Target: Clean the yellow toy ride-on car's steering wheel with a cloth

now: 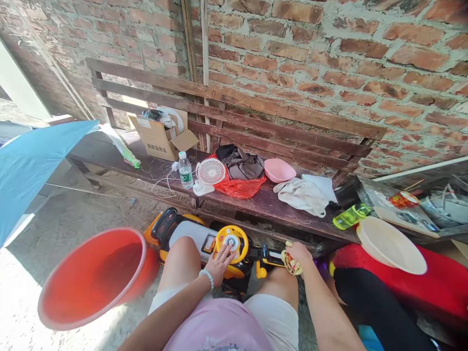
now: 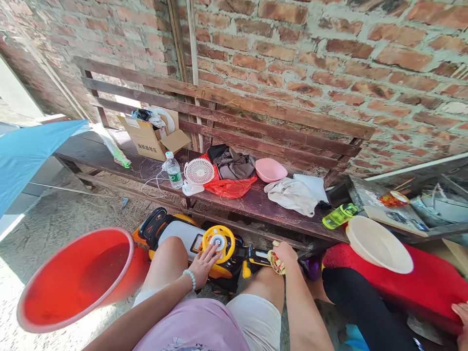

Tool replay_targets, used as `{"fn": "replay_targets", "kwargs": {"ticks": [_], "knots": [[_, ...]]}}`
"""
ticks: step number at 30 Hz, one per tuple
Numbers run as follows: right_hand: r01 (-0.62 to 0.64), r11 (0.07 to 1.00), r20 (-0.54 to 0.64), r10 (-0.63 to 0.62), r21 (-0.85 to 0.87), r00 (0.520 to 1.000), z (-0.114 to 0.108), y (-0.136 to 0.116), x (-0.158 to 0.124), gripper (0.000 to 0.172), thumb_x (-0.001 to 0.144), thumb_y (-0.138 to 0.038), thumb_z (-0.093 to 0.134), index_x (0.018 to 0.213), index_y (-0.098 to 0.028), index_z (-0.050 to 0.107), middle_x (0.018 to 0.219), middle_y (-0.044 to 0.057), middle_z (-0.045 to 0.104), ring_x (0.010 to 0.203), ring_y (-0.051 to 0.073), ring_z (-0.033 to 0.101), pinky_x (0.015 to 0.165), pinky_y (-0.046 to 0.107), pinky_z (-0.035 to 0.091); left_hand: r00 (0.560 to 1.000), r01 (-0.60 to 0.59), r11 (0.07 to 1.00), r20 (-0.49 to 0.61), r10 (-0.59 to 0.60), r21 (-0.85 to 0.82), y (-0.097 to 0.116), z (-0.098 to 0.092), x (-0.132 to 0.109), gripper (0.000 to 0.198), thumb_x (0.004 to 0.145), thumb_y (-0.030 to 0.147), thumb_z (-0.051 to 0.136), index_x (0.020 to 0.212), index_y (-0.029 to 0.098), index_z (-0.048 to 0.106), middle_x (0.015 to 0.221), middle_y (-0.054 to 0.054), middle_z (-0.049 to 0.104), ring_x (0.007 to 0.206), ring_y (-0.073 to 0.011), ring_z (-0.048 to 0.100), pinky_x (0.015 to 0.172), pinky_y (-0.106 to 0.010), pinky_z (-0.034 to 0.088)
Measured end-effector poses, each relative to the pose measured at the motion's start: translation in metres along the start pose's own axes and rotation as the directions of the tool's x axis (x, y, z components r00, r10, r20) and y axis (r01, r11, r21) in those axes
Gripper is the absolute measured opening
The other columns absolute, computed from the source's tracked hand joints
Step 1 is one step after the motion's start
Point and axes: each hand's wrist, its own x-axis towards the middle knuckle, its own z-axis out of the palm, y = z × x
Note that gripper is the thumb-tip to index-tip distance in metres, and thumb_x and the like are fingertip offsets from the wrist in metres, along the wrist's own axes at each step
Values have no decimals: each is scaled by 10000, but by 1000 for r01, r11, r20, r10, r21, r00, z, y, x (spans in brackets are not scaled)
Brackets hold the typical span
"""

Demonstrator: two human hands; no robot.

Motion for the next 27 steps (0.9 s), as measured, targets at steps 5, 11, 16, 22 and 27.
{"fn": "replay_targets", "kwargs": {"ticks": [5, 11, 16, 22, 27], "knots": [[34, 996, -36, -37, -80, 999, 11, -34, -34, 317, 947, -407, 539, 1113, -220, 734, 1200, 144, 755, 1119, 281, 709, 865, 336, 510, 1000, 25, 1000, -7, -25, -11, 2, -2, 0, 979, 804, 235, 625, 1669, 277, 168, 1741, -70, -50, 1613, -350, 20, 1178, -590, 320], [215, 977, -95, -215, -1, 972, 18, -68, -70, 256, 990, -365, 513, 1117, -221, 683, 1150, 79, 754, 1069, 221, 690, 837, 272, 452, 1000, 21, 1000, -10, -21, -19, 2, -4, -2, 967, 807, 225, 612, 1669, 264, 175, 1743, -76, -48, 1612, -354, 21, 1194, -579, 301], [286, 958, -168, -285, -15, 944, 23, -62, -79, 220, 985, -282, 530, 1141, -223, 673, 1173, 69, 725, 1100, 221, 643, 871, 266, 419, 999, 35, 999, 14, -35, -15, 1, -5, -2, 1011, 778, 200, 616, 1672, 278, 148, 1743, -66, -67, 1615, -335, 3, 1192, -577, 297], [124, 988, -209, -142, -95, 968, 20, -17, -65, 256, 991, -329, 526, 1141, -196, 685, 1190, 116, 712, 1136, 270, 629, 924, 320, 438, 1000, 11, 1000, 17, -11, 6, 2, -6, -1, 1019, 767, 213, 626, 1670, 262, 159, 1745, -76, -64, 1616, -329, 14, 1190, -586, 300], [-42, 994, -260, 15, -96, 965, 21, 26, -57, 306, 1002, -348, 488, 1217, -228, 669, 1249, 125, 682, 1180, 288, 611, 878, 339, 474, 998, 45, 998, 34, -46, 47, 4, -2, 1, 1058, 749, 165, 623, 1674, 274, 121, 1743, -77, -71, 1615, -340, 6, 1178, -618, 310]]}}
